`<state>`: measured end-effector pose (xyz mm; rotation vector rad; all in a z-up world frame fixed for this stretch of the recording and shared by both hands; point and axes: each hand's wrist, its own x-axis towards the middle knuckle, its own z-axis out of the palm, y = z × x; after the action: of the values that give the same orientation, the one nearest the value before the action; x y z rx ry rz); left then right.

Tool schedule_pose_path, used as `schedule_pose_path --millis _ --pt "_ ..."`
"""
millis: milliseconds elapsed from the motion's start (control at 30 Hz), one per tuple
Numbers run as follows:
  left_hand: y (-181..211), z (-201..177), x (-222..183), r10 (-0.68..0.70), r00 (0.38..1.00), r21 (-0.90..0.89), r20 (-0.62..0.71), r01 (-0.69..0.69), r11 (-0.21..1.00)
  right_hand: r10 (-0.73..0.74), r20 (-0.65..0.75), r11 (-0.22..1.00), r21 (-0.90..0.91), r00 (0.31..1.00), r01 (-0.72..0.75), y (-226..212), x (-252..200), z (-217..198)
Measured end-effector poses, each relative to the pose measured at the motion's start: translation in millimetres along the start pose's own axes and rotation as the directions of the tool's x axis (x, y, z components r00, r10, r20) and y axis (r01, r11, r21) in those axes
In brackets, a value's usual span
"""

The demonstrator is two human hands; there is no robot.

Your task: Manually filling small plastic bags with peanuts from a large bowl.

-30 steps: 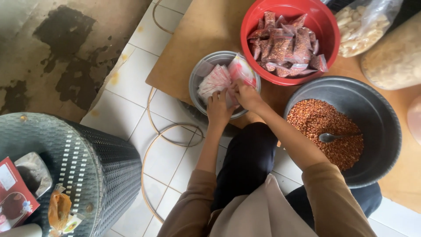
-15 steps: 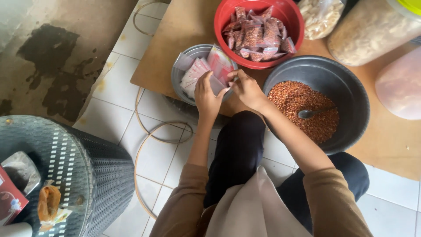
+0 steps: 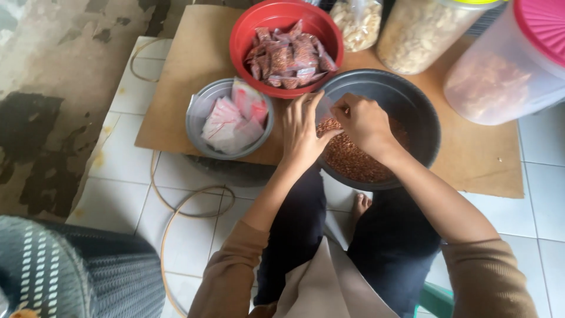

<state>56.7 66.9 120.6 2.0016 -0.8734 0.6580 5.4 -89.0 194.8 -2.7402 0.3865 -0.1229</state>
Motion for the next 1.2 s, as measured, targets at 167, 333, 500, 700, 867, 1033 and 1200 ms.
schedule_pose_path --millis 167,333,500,700,867,1033,1200 --pt "46.6 -3.7 18.8 -0.061 0.979 -0.455 0.195 0.145 0.879 0.015 -0.139 0.979 0.202 0.99 0.014 17.2 -36.8 -26.3" --pt "51.9 23.5 23.8 -0.135 0.962 -0.461 0.237 0.234 0.856 -0.038 -0.181 0.965 0.25 0.983 0.083 22.3 -58.9 -38.9" --pt "52.5 26.2 28.9 -0.006 0.947 -0.41 0.322 0.145 0.901 0.017 -0.011 0.889 0.459 1.0 -0.01 54.6 -52.2 -45.7" --pt "45.0 49.9 18.2 0.102 0.951 -0.304 0.291 -0.009 0.953 -0.004 -0.015 0.97 0.243 1.0 0.008 70.4 -42.6 -37.7" --pt "50.5 32.3 28.0 0.252 0.948 -0.375 0.193 -0.166 0.912 0.014 0.018 0.923 0.385 1.0 -0.02 78.5 -41.9 -31.5" --pt "41.9 54.1 18.3 0.304 0.931 -0.316 0.199 -0.233 0.92 0.052 0.079 0.828 0.554 0.996 -0.087 80.3 -43.3 -23.0" --pt "37.9 57.3 18.3 0.21 0.94 -0.288 0.269 -0.13 0.949 0.056 0.073 0.79 0.606 0.996 -0.089 95.8 -31.3 -5.1"
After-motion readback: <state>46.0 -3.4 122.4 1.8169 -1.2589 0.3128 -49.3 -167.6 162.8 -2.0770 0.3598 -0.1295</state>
